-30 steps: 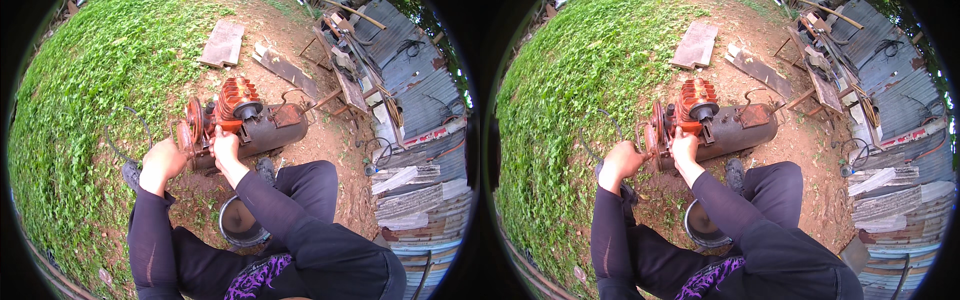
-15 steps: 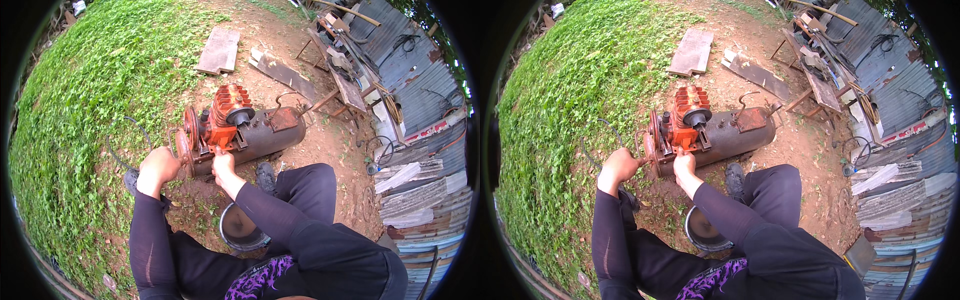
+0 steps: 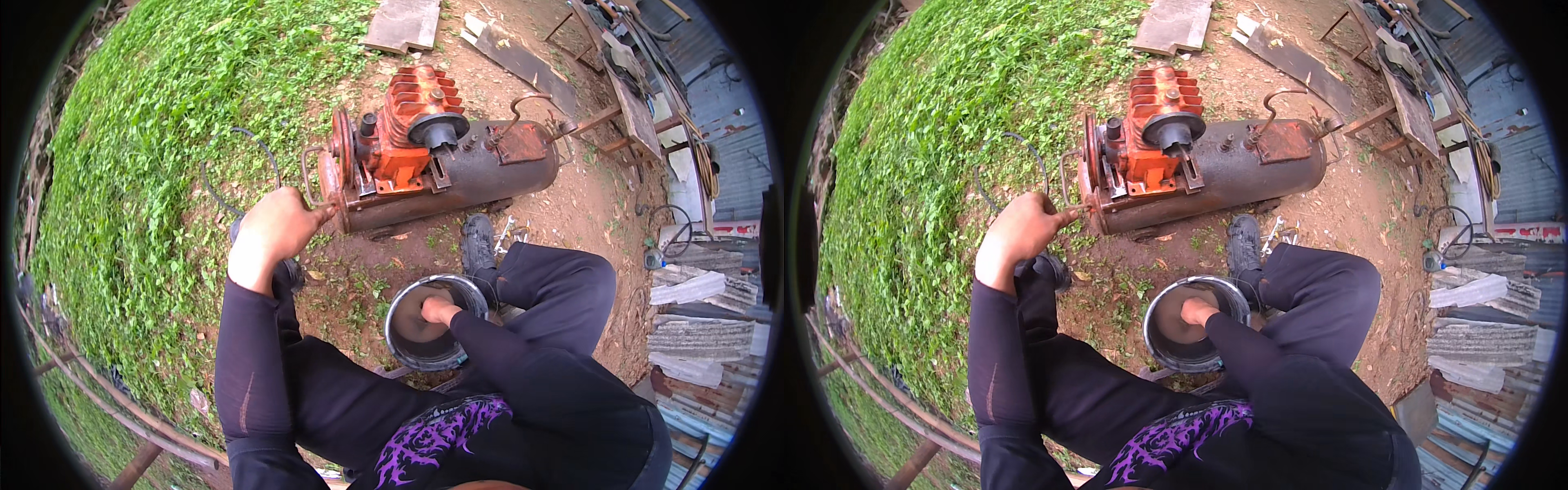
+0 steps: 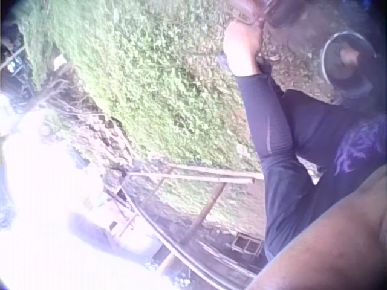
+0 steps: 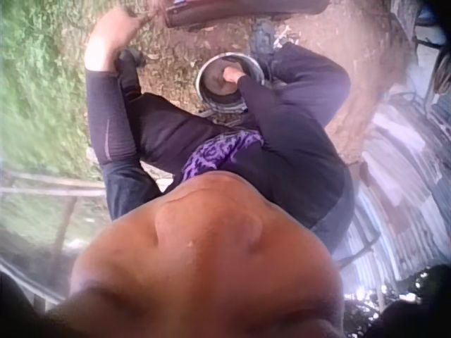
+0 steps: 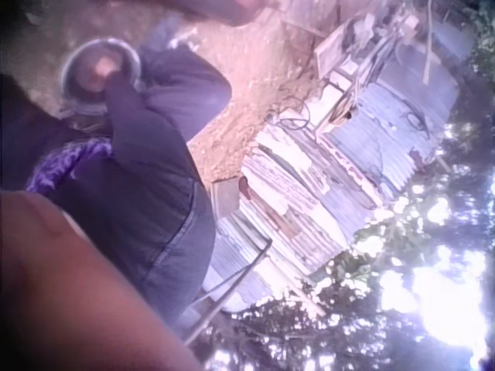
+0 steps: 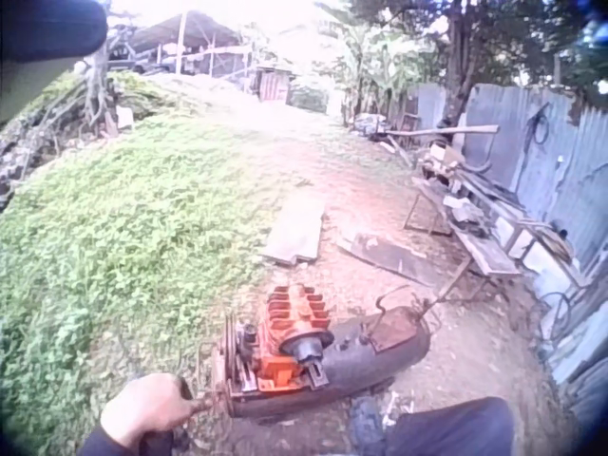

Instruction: The person assembles an air compressor pump by hand, picking up small components from a bucket of liquid and installing them into the pump housing.

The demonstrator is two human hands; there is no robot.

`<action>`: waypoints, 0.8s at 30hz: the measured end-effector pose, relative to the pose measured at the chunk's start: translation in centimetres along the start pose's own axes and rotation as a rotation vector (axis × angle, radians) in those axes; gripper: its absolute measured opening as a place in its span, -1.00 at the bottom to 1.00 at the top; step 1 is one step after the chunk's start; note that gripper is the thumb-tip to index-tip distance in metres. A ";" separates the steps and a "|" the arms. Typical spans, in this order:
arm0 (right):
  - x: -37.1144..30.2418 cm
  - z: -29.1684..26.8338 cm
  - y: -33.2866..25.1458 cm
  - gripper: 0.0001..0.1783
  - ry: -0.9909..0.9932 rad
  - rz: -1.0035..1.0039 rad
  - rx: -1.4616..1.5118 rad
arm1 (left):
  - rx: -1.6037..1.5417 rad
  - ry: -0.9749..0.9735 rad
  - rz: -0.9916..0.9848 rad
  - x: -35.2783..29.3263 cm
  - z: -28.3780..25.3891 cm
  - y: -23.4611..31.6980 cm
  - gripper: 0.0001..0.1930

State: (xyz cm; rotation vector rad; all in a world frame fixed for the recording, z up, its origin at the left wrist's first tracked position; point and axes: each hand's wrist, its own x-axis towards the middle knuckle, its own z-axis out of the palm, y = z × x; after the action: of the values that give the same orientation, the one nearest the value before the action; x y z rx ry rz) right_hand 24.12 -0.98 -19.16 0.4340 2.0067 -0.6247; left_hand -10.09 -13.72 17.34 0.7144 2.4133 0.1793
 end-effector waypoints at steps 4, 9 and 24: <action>0.1 2.3 1.7 -0.59 0.306 0.458 0.387 | 0.042 0.006 0.002 0.2 1.3 0.1 -0.47; 0.4 2.4 -2.0 -0.58 0.208 0.429 0.222 | 0.059 0.005 0.004 -0.4 1.1 1.1 -0.52; 1.4 0.9 -2.8 -0.52 0.008 0.371 0.312 | 0.206 -0.036 0.039 0.5 1.7 4.2 -0.48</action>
State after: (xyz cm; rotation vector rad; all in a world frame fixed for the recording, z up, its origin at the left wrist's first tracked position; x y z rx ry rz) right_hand 22.53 -3.71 -20.08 0.9721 1.7745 -0.7001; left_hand -7.52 -9.99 16.87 0.8499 2.4068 -0.0676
